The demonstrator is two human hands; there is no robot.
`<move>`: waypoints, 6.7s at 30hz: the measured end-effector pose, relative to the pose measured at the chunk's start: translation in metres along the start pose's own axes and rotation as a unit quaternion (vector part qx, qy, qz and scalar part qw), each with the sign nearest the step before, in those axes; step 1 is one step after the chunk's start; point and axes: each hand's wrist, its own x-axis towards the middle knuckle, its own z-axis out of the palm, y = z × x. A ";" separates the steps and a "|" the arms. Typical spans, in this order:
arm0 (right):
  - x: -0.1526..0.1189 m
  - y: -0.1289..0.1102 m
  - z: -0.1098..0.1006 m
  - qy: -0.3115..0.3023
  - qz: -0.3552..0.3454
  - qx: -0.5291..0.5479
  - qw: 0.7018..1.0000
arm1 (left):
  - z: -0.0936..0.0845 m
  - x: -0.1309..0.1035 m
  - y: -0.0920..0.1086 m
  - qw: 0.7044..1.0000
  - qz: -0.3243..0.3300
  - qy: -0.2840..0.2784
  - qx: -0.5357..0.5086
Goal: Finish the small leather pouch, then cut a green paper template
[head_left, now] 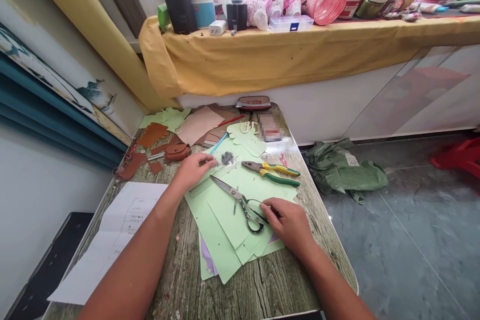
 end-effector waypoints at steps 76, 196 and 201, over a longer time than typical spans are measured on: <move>0.000 0.001 0.000 0.002 -0.011 0.001 1.000 | -0.005 0.010 -0.007 0.980 -0.008 0.042 0.195; -0.001 0.000 -0.007 0.138 0.124 0.155 0.970 | 0.065 -0.111 0.076 0.953 -0.028 -0.104 0.284; -0.001 0.001 -0.008 0.135 0.125 0.155 0.971 | 0.049 -0.112 0.063 0.962 -0.031 -0.086 0.255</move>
